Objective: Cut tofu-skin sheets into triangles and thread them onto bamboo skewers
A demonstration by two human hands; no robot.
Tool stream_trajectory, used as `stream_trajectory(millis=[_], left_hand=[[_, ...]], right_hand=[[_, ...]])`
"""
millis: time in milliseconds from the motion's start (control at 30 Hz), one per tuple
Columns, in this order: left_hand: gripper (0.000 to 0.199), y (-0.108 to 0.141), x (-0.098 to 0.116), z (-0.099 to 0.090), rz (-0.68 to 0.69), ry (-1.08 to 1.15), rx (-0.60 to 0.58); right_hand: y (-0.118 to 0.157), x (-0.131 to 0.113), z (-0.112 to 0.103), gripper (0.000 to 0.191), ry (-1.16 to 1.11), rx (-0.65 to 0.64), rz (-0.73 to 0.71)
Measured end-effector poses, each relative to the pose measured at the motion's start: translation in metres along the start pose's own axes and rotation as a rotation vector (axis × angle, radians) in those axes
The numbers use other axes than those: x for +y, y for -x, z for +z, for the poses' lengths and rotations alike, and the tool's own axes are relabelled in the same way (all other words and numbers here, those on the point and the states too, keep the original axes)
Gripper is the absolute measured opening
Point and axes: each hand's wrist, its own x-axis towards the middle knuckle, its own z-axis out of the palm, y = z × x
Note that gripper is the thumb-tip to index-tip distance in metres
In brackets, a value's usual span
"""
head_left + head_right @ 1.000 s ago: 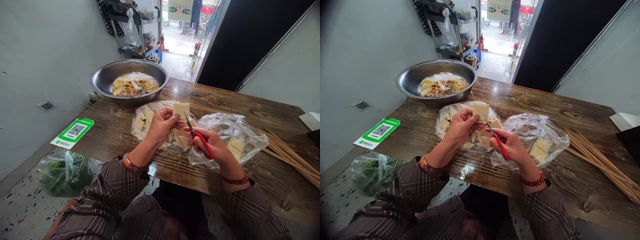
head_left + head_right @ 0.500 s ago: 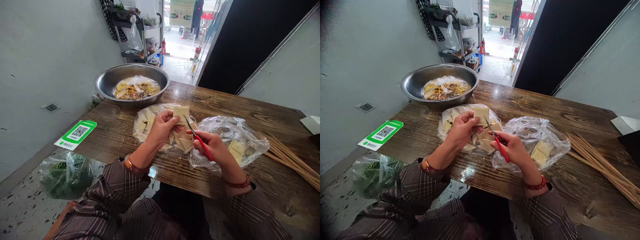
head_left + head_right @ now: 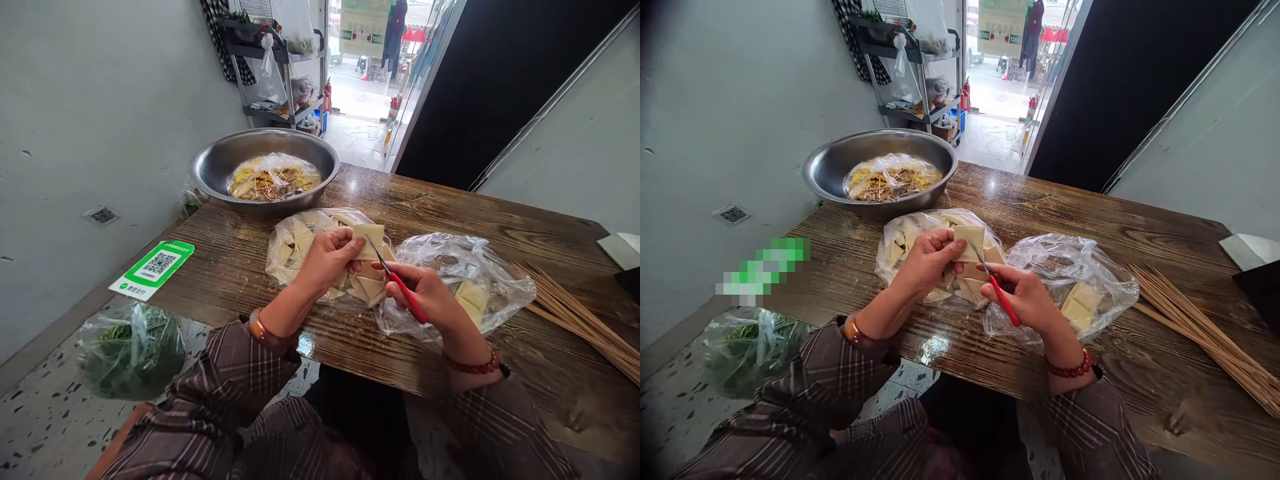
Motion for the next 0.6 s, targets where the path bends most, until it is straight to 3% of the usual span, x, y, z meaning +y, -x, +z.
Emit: stream_trajectory(millis=[400, 600], left_hand=[[0.037, -0.0006, -0.0007, -0.001, -0.046, 0.001, -0.026], [0.04, 0.0009, 0.0025, 0.0004, -0.049, 0.009, 0.037]], right_hand=[[-0.0003, 0.001, -0.0029, 0.052, -0.031, -0.007, 0.006], [-0.0001, -0.0015, -0.0019, 0.055, 0.024, -0.002, -0.012]])
